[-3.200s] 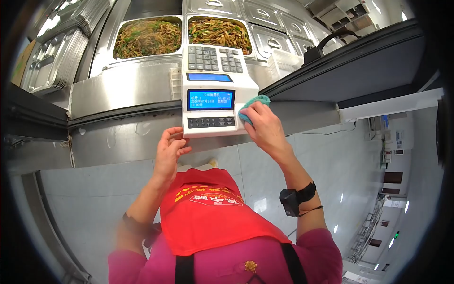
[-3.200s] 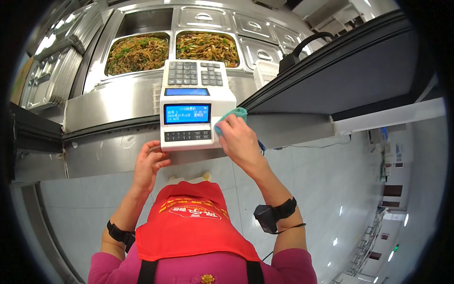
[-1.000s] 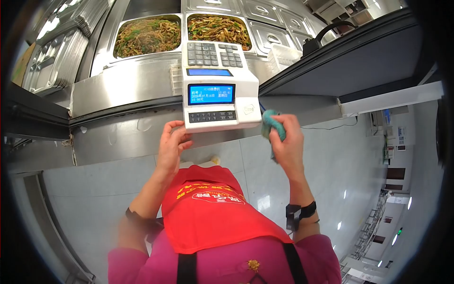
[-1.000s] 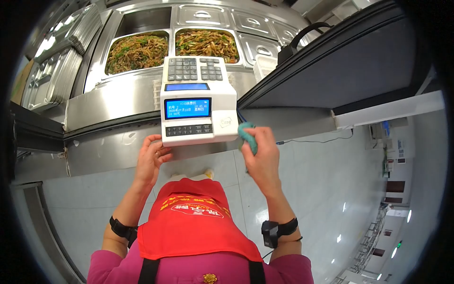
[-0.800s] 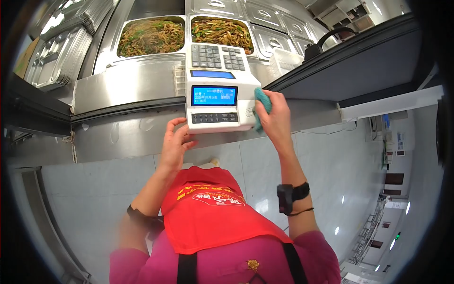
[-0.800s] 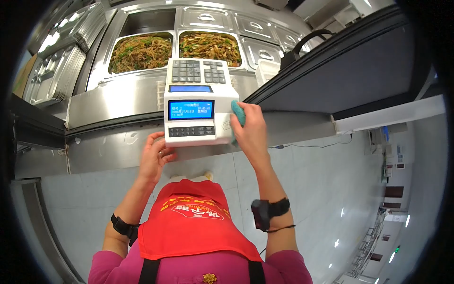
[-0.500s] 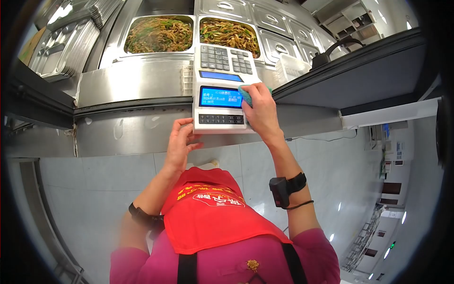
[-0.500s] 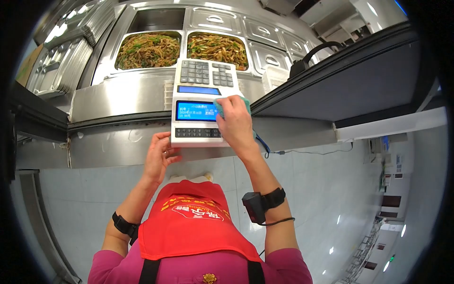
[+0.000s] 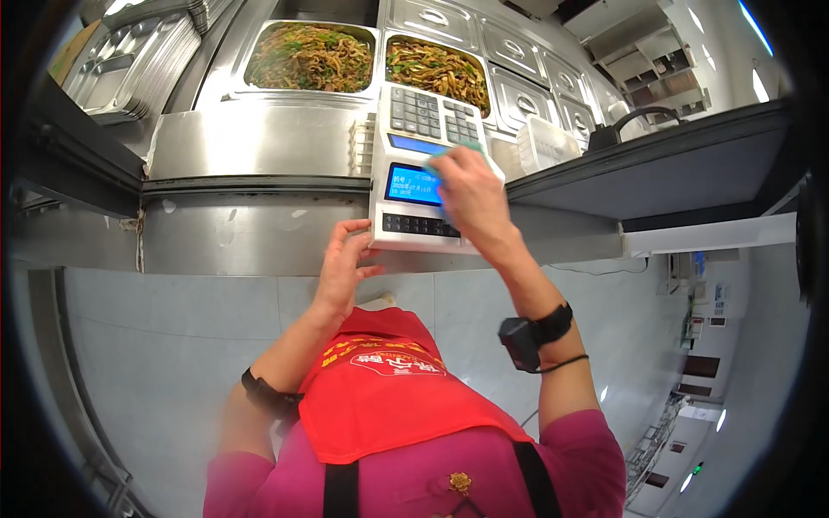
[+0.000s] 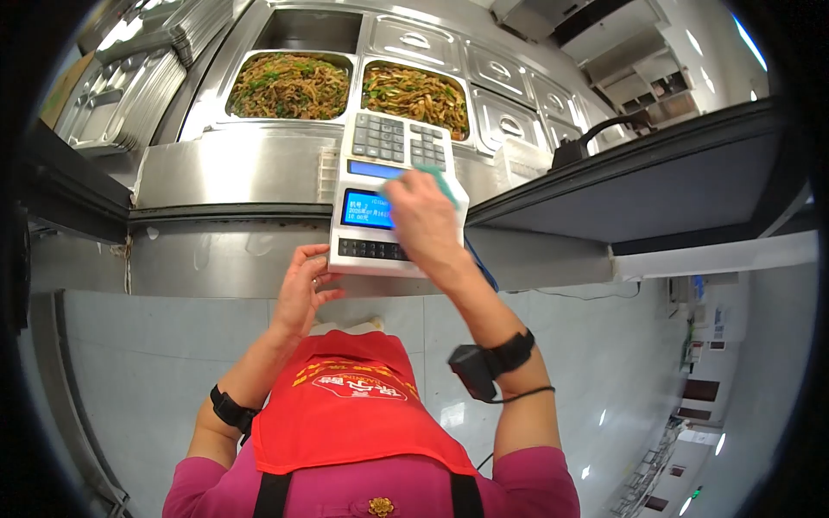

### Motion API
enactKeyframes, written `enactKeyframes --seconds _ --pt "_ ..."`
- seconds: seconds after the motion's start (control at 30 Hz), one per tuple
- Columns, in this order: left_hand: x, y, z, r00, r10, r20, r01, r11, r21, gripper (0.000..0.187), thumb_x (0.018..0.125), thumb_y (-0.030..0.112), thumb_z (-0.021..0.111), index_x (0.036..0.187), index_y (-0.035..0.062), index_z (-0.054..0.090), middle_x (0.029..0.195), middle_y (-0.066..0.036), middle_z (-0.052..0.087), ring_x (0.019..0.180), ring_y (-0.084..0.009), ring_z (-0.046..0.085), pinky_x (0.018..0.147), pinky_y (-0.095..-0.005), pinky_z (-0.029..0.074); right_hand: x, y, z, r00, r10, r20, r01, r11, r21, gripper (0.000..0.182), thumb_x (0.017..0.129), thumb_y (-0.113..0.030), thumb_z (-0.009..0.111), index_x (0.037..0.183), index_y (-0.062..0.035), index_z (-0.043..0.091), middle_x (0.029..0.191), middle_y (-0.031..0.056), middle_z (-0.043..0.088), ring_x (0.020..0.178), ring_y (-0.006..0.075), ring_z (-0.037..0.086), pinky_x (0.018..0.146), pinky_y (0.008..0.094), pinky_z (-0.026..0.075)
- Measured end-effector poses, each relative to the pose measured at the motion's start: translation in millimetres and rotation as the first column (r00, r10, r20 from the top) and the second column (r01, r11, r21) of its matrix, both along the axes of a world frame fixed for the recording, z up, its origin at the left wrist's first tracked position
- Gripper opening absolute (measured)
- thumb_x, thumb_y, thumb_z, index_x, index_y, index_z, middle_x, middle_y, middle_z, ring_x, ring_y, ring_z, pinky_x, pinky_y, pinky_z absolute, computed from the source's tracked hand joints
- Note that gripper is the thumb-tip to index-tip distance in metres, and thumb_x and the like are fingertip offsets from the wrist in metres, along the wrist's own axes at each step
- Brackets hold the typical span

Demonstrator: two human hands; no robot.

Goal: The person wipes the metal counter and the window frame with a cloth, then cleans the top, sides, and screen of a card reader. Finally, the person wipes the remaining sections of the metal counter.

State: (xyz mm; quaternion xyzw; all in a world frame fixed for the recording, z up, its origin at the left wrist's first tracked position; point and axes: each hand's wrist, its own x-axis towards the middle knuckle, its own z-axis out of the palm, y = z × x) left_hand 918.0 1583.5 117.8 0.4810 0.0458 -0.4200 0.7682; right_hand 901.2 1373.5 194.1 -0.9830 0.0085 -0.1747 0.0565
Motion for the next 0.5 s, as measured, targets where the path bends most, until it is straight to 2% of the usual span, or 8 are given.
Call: enactKeyframes --seconds 0.03,0.13,0.23,0.27,0.33,0.43,0.5 --pt "0 0 0 1.000 0.003 -0.004 -0.003 1.000 0.000 0.031 0.094 0.025 0.047 0.122 0.0122 0.045 0.108 -0.007 0.059 0.098 -0.0172 0.054 0.077 -0.0354 0.050 -11 -9 7 0.992 -0.101 -0.073 0.103 0.994 0.022 0.022 0.072 -0.001 0.064 0.093 -0.0061 0.065 0.094 0.0106 0.060 0.095 0.0283 0.059 0.078 0.0383 0.052" --pt "1 1 2 1.000 -0.005 -0.006 0.005 1.000 0.000 0.031 0.094 0.024 0.047 0.122 0.0118 0.045 0.107 -0.007 0.059 0.098 -0.0170 0.054 0.077 -0.0353 0.050 -19 -23 10 0.982 -0.168 -0.088 0.169 0.986 0.002 0.025 0.070 -0.001 0.066 0.095 -0.0065 0.065 0.094 0.0107 0.060 0.094 0.0284 0.059 0.080 0.0390 0.051" --pt "2 1 1 1.000 -0.019 0.003 0.019 1.000 -0.002 0.031 0.094 0.024 0.048 0.122 0.0112 0.045 0.108 -0.007 0.059 0.098 -0.0169 0.054 0.077 -0.0353 0.050 2 3 3 0.997 -0.063 -0.052 0.061 0.998 -0.034 0.023 0.070 -0.002 0.067 0.093 -0.0058 0.064 0.093 0.0114 0.059 0.092 0.0291 0.058 0.079 0.0389 0.051" --pt "2 1 1 1.000 -0.019 0.002 0.019 1.000 -0.008 0.031 0.094 0.024 0.048 0.122 0.0109 0.045 0.108 -0.008 0.059 0.098 -0.0169 0.054 0.077 -0.0352 0.050 11 13 1 1.000 0.025 0.002 -0.025 1.000 -0.007 0.020 0.072 -0.002 0.064 0.092 -0.0055 0.063 0.091 0.0120 0.059 0.090 0.0292 0.058 0.077 0.0381 0.051" --pt "2 1 3 1.000 -0.020 -0.001 0.020 1.000 -0.015 0.031 0.094 0.024 0.048 0.122 0.0103 0.045 0.108 -0.008 0.059 0.098 -0.0168 0.054 0.077 -0.0351 0.051 26 30 -1 0.995 0.096 0.019 -0.095 0.995 -0.031 0.018 0.074 -0.002 0.060 0.092 -0.0061 0.063 0.091 0.0107 0.059 0.088 0.0279 0.058 0.077 0.0362 0.051" --pt "2 2 1 1.000 -0.015 -0.009 0.014 1.000 -0.024 0.031 0.094 0.024 0.048 0.121 0.0101 0.045 0.108 -0.008 0.059 0.098 -0.0166 0.054 0.077 -0.0348 0.050 15 19 6 0.991 0.131 -0.002 -0.131 0.988 -0.080 0.019 0.074 -0.002 0.058 0.092 -0.0072 0.064 0.092 0.0087 0.060 0.087 0.0260 0.058 0.075 0.0343 0.051" --pt "3 3 1 1.000 -0.021 -0.010 0.021 0.999 -0.028 0.031 0.094 0.023 0.048 0.121 0.0102 0.045 0.108 -0.008 0.059 0.098 -0.0166 0.054 0.078 -0.0347 0.050 -4 2 8 0.995 0.082 -0.054 -0.088 0.989 -0.118 0.020 0.074 -0.002 0.059 0.093 -0.0079 0.065 0.092 0.0075 0.060 0.086 0.0251 0.058 0.075 0.0336 0.051"
